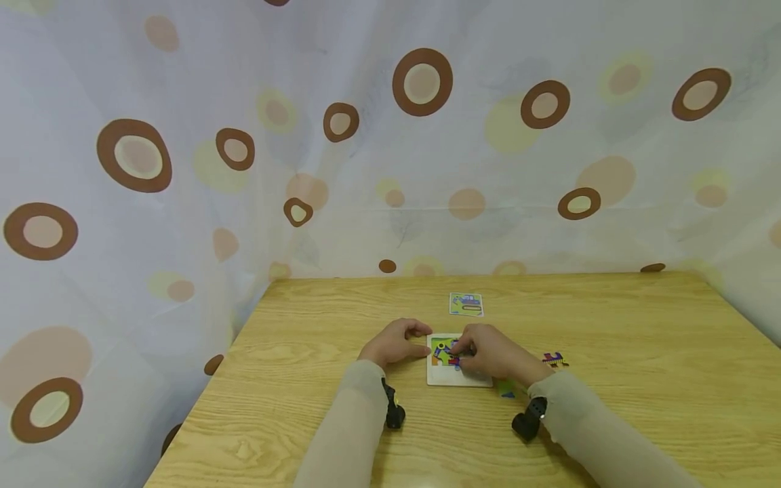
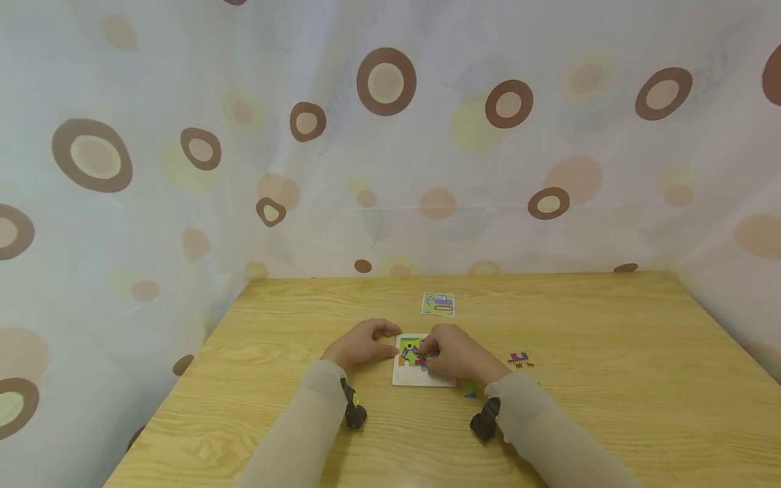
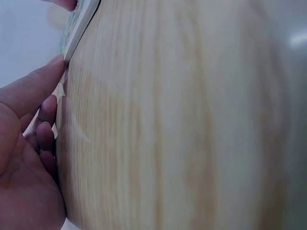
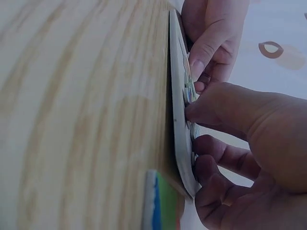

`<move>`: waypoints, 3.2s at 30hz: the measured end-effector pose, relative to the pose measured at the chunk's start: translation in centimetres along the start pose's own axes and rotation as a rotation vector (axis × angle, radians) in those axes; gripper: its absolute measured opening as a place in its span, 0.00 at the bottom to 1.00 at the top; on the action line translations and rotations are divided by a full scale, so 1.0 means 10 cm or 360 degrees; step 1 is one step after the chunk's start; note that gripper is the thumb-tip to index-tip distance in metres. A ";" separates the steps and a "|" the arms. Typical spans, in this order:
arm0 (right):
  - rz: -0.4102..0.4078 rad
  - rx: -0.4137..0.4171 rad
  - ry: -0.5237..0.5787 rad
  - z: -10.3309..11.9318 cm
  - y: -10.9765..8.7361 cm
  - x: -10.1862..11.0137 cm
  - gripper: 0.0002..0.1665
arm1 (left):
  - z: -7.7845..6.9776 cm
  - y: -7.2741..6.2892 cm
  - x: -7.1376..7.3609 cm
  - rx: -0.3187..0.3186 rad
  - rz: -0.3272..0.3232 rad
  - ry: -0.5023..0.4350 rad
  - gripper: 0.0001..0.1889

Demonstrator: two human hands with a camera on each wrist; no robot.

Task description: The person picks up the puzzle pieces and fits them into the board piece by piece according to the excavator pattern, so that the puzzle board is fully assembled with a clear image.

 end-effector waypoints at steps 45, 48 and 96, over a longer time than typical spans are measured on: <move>0.0045 -0.0156 0.0140 0.10 0.07 -0.01 0.06 | -0.02 0.00 -0.02 -0.0001 0.0022 0.0011 0.18; 0.0046 -0.0148 0.0152 0.10 0.06 0.00 0.06 | -0.02 0.00 -0.02 0.0003 0.0025 0.0034 0.18; 0.0023 -0.0076 0.0345 0.07 0.11 -0.01 0.04 | -0.08 -0.02 0.00 0.0019 -0.0001 0.0065 0.18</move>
Point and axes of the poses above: each hand's wrist, its own y-axis towards the middle knuckle, its own x-axis out of the back of the hand, z = x × y, the point moved 1 cm from there along y, towards the middle knuckle, and after that the axes turned 14 degrees about -y, right-handed, at the moved point
